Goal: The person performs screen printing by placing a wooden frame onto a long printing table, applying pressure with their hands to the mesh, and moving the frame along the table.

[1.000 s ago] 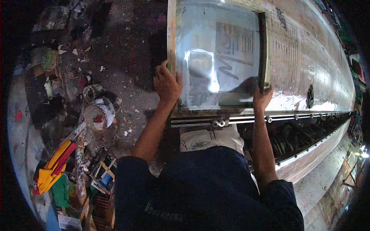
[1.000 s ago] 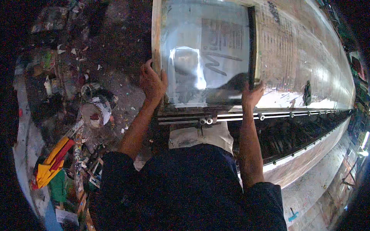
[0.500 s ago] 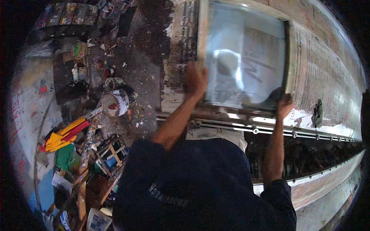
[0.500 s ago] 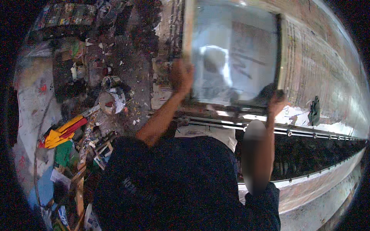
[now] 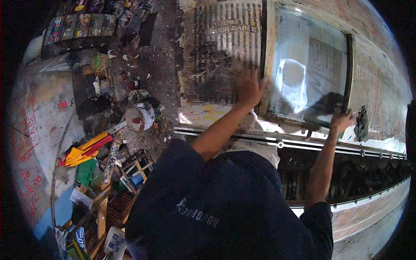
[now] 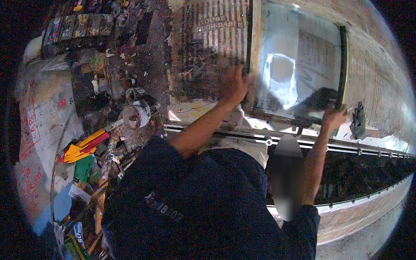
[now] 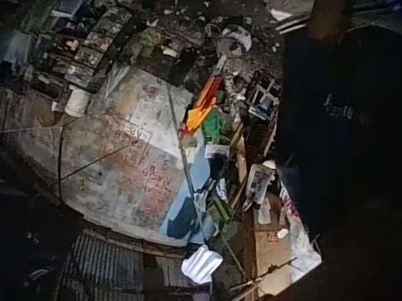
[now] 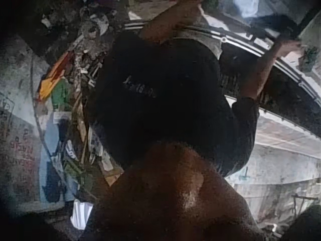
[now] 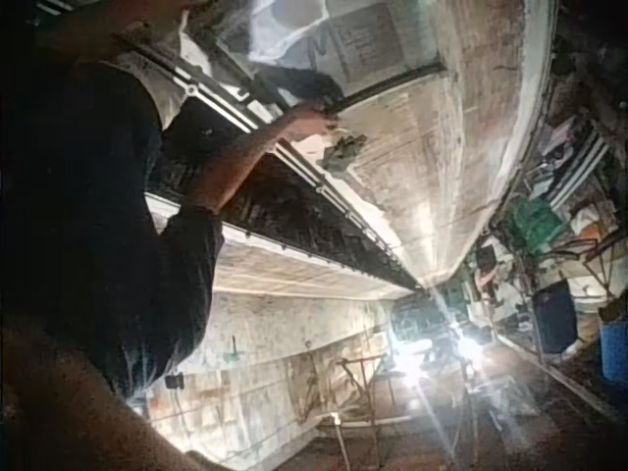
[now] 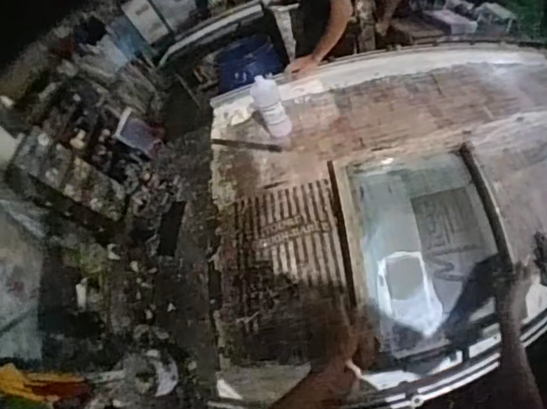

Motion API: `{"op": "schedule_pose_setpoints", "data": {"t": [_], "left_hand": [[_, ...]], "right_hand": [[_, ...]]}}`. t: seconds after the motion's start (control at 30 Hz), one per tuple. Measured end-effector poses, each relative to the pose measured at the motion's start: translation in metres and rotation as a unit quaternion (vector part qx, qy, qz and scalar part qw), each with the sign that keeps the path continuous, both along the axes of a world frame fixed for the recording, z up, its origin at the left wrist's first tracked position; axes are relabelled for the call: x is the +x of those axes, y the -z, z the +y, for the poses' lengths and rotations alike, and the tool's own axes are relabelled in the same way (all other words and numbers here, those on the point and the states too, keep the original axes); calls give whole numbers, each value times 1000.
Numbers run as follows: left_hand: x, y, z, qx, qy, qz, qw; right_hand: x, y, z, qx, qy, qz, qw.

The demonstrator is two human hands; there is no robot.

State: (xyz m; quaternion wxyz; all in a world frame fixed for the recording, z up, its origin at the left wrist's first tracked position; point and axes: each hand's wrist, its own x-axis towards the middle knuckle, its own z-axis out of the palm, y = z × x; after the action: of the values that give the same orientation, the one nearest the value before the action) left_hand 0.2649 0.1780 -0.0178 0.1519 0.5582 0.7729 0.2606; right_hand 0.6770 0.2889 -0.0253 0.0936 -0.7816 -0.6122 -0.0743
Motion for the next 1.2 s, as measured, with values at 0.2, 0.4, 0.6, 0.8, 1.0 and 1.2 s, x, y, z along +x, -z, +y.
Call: {"op": "schedule_pose_setpoints", "data": {"t": [0.2, 0.4, 0.6, 0.8, 1.0, 1.2], "left_hand": [[-140, -11, -102, -88, -72, 62, 992], [-228, 7, -140, -104, 6, 194, 975], [-237, 7, -146, -120, 28, 187, 975], [-247, 8, -146, -130, 41, 186, 973], [-251, 20, -146, -140, 44, 164, 976], [-251, 20, -148, -141, 51, 155, 976]], "right_hand": [[-245, -17, -84, -16, -164, 417, 894], [-428, 11, -134, -80, -221, 468, 852], [-506, 26, -141, -114, -92, 232, 962], [-515, 14, -120, -282, 4, 286, 916], [-491, 7, -109, -280, -104, 220, 929], [-493, 15, -104, -289, -80, 183, 936]]}}
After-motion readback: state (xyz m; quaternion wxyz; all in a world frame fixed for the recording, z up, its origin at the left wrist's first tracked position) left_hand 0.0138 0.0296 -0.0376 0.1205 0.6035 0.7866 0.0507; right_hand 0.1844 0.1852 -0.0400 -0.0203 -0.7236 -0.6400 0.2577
